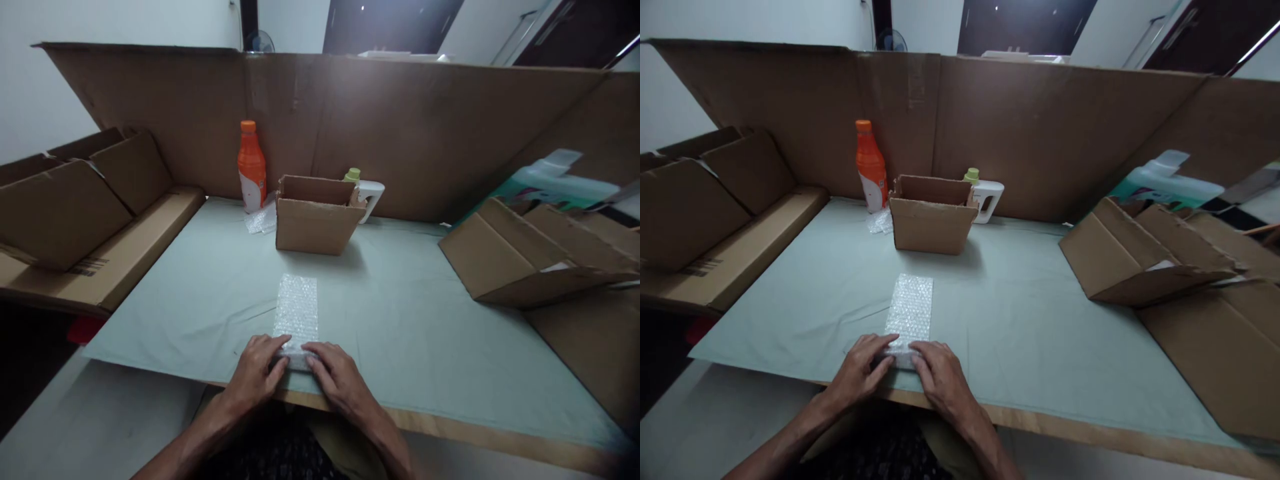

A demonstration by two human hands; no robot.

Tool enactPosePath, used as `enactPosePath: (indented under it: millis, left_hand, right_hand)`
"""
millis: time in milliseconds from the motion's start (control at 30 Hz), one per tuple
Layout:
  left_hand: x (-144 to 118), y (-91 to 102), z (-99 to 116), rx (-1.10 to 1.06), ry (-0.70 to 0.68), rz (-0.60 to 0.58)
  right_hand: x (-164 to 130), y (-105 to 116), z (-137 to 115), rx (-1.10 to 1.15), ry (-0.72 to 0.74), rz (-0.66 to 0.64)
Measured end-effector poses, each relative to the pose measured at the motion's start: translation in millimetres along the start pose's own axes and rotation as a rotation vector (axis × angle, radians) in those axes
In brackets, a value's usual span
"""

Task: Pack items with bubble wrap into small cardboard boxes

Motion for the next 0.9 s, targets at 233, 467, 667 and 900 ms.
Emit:
enactPosePath:
  millis: [233,467,667,900]
  left_hand:
    - [27.9,2.9,-5.1,0.117,0.017,0.159]
    - [-6.1,2.0,3.4,-0.012,-0.051,0.019]
    - [28.6,-1.3,-8.0,0.147,0.082,0.123]
    - [9.4,4.2,13.1,-0.002,-0.146,0.033]
  right_hand:
    - [1.7,0.2,-10.3,-0.263,0.148,0.026]
    - [-7.9,-3.0,2.8,-0.038,0.006,0.004]
    - [-3.2,3.3,-6.9,-0.257,0.096,0.079]
    - [6.7,-0.5,9.7,-0.030,0.011,0.016]
Point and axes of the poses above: each hand's wrist, its own x-axis towards the middle knuckle, its own y-axis out of the back of the hand, z = x × y, the point moved 9 cm from there along x, towards the middle knuckle, and after that the axes turned 12 degrees about y, right-handed, at the moved point
